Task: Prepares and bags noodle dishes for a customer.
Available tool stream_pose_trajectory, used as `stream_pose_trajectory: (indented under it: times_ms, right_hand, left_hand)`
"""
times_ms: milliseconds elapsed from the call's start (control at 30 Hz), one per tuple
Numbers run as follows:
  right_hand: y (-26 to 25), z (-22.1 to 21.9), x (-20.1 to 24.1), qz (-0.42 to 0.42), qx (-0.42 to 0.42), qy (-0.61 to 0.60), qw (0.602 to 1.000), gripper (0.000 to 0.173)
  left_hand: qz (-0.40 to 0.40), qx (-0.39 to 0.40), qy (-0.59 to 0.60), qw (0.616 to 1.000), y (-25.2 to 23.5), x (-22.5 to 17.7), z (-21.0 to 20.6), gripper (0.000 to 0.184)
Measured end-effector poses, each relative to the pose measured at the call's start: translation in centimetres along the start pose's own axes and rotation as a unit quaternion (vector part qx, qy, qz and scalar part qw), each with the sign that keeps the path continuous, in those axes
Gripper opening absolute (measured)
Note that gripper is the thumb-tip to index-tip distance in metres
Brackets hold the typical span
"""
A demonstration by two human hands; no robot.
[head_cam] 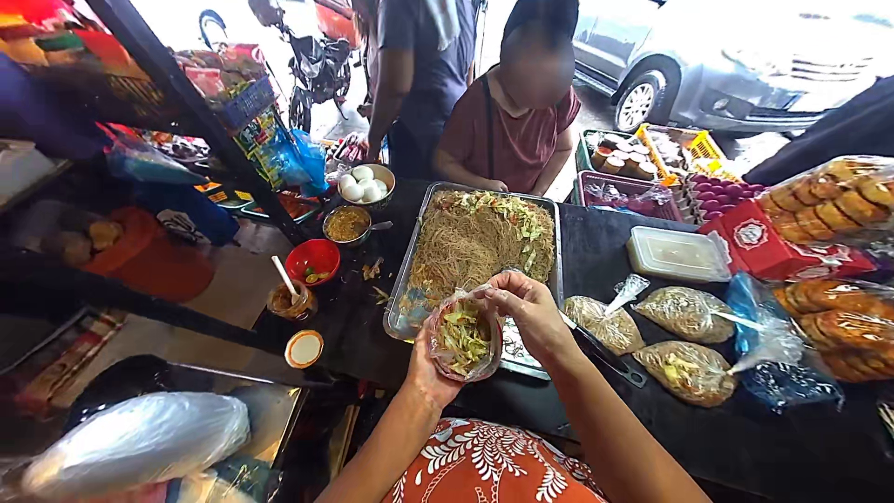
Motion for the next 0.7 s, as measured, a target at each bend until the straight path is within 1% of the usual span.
stream_pose_trajectory:
  times_ms: [100, 167, 233, 267, 333, 367, 400, 433, 467, 533, 633, 700]
  right_hand:
    - [1.2, 0.5, 1.0, 0.061, 0.017, -0.073, 0.995, 0.010]
    - [2.1, 1.4, 1.0, 0.075, 0.011, -0.105, 0.992, 0.011]
    - [2.6, 2.0, 0.2, 0.030, -0.008, -0.103, 0.994, 0.013]
    - [2.6, 2.2, -0.4, -0.014, -0.016, -0.084, 0.996, 0.015]
    - [2.2, 2.4, -1.9, -0.108, -0.008, -0.028, 0.994, 0.022]
    - [1.9, 2.4, -2.3, -0.138, 0.000, 0.001, 0.990, 0.024]
    - [1.4, 2.3, -2.2, -0.153, 0.010, 0.028, 0.988, 0.021]
    - [0.9, 2.0, -1.8, -0.156, 0.019, 0.060, 0.986, 0.012]
    - [0.3, 1.6, -1.3, -0.149, 0.033, 0.099, 0.983, 0.007]
    - [-0.8, 0.4, -0.3, -0.114, 0.071, 0.156, 0.978, 0.012]
    - [-1.6, -2.2, 1.0, -0.023, 0.139, 0.214, 0.967, 0.008]
    - [-1.2, -4.1, 2.2, 0.058, 0.185, 0.223, 0.955, 0.012]
  left_hand:
    - [0.002, 0.004, 0.017, 1.000, 0.2, -0.3, 0.3, 0.060]
    - [0.010, 0.020, 0.021, 1.000, 0.4, -0.2, 0.2, 0.058]
    - [0.026, 0.014, 0.018, 0.999, 0.6, 0.0, 0.2, 0.054]
    - [0.035, 0.007, 0.012, 0.999, 0.6, 0.3, 0.3, 0.054]
    - [0.052, -0.010, -0.005, 0.999, 0.5, 0.8, 0.5, 0.054]
    - [0.057, -0.013, -0.011, 0.998, 0.4, 1.1, 0.6, 0.053]
    - [0.063, -0.014, -0.011, 0.998, 0.4, 1.3, 0.6, 0.052]
    - [0.068, -0.010, -0.012, 0.998, 0.4, 1.5, 0.5, 0.051]
    - [0.071, 0.000, -0.016, 0.997, 0.4, 1.7, 0.3, 0.051]
    - [0.080, 0.026, -0.023, 0.996, 0.3, 1.9, 0.0, 0.052]
    - [0.107, 0.031, -0.043, 0.993, 0.2, 2.3, -0.1, 0.060]
    - [0.129, 0.034, -0.037, 0.990, 0.3, 2.7, 0.0, 0.069]
Point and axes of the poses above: each hand's wrist, its own y-axis away from the middle knuckle, its own z-axis out of the back of the hand, x = y × z, the point moved 10 cm from there along -y, towards the middle knuckle, and after that the axes turned 9 degrees about z, right-handed, at the moved point
